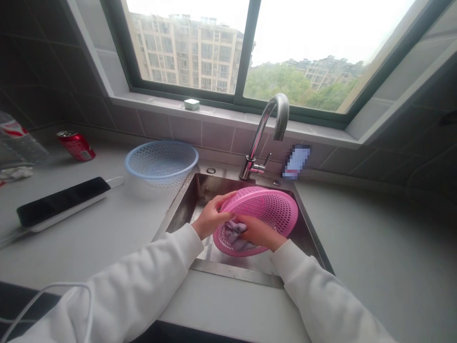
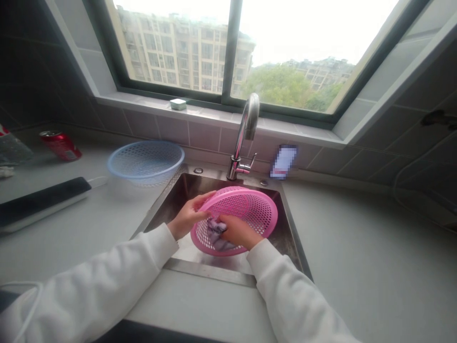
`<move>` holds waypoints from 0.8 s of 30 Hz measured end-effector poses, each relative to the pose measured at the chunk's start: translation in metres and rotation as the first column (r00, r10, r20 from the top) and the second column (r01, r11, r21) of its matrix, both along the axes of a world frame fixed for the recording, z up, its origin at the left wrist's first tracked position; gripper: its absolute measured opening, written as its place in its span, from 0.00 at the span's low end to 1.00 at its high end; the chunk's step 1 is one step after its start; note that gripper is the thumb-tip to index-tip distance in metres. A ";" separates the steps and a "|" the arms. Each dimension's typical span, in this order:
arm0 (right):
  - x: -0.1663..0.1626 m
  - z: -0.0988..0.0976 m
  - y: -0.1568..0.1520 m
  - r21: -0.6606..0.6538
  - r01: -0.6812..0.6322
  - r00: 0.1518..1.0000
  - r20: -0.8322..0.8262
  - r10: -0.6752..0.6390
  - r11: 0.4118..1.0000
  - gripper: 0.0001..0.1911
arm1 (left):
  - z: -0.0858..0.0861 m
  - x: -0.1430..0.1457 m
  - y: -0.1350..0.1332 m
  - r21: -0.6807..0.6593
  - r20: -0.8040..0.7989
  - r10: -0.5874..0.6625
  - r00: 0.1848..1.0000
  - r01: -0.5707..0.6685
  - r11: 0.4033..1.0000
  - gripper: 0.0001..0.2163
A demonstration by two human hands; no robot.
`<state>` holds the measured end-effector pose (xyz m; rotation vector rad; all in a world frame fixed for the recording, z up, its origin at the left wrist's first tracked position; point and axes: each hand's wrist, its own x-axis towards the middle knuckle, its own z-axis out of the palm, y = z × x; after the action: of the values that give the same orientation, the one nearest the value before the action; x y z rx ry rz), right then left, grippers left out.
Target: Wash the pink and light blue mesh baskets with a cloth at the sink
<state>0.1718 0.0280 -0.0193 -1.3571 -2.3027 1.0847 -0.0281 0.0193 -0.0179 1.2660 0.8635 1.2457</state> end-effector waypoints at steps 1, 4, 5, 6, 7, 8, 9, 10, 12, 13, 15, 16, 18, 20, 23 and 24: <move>0.000 -0.001 -0.001 0.007 -0.012 1.000 -0.005 0.012 1.000 0.23 | -0.001 0.000 0.000 0.021 -0.031 0.015 0.999 -0.014 1.000 0.34; 0.000 0.003 -0.003 -0.096 0.013 0.959 -0.282 -0.040 0.995 0.20 | -0.002 0.001 0.001 0.063 -0.081 0.028 0.996 -0.022 0.998 0.31; -0.001 0.005 -0.003 -0.141 0.031 0.915 -0.394 -0.085 0.990 0.20 | -0.002 0.001 0.001 0.069 -0.080 0.022 0.997 -0.016 0.997 0.31; -0.002 0.008 -0.004 -0.175 0.047 0.873 -0.470 -0.126 0.983 0.21 | -0.001 0.000 0.001 0.069 -0.065 0.008 0.998 -0.003 0.998 0.31; -0.003 0.009 -0.004 -0.190 0.055 0.854 -0.500 -0.145 0.980 0.22 | -0.001 0.000 0.002 0.063 -0.040 -0.013 0.999 0.015 0.998 0.32; -0.003 0.010 -0.004 -0.177 0.055 0.864 -0.485 -0.136 0.983 0.22 | -0.001 0.000 0.002 0.054 -0.013 -0.035 0.999 0.036 0.998 0.32; -0.004 0.010 -0.003 -0.144 0.044 0.898 -0.428 -0.102 0.989 0.21 | 0.000 0.000 0.002 0.043 0.006 -0.052 0.999 0.052 0.998 0.33; -0.004 0.008 -0.003 -0.099 0.029 0.939 -0.338 -0.061 0.995 0.20 | -0.001 0.000 0.002 0.033 0.011 -0.058 0.998 0.058 0.998 0.34; -0.003 0.005 -0.002 -0.010 -0.015 0.989 -0.149 0.014 1.000 0.22 | -0.002 0.000 0.001 0.019 -0.028 -0.050 0.998 0.050 0.999 0.34; -0.003 0.003 -0.002 0.012 -0.034 0.994 -0.105 0.035 0.999 0.23 | -0.003 0.001 0.001 0.017 -0.056 -0.048 0.997 0.049 0.999 0.35; -0.001 0.001 -0.002 -0.021 -0.018 0.988 -0.156 0.015 1.000 0.22 | -0.005 0.000 0.000 0.014 -0.093 -0.093 0.991 0.095 0.995 0.38; 0.000 0.001 -0.002 -0.063 0.020 0.971 -0.236 -0.034 0.998 0.19 | -0.006 0.000 0.000 0.013 -0.101 -0.133 0.986 0.135 0.991 0.41; 0.003 0.001 -0.002 -0.167 0.139 0.883 -0.425 -0.198 0.976 0.18 | -0.007 -0.004 0.001 0.021 -0.116 -0.193 0.974 0.197 0.980 0.49; 0.005 0.001 0.000 -0.269 0.237 0.720 -0.596 -0.355 0.933 0.24 | -0.008 -0.008 0.004 0.036 -0.148 -0.204 0.968 0.212 0.977 0.55; 0.007 0.001 0.004 -0.401 0.252 0.467 -0.746 -0.474 0.880 0.29 | -0.009 -0.013 0.007 0.048 -0.224 -0.179 0.958 0.195 0.980 0.59; 0.007 0.001 0.005 -0.434 0.242 0.415 -0.762 -0.497 0.868 0.28 | -0.009 -0.013 0.007 0.050 -0.246 -0.176 0.953 0.194 0.980 0.60</move>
<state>0.1786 0.0329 -0.0185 -0.9504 -1.0620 1.4715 -0.0413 0.0262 -0.0267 1.5437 0.8534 0.9956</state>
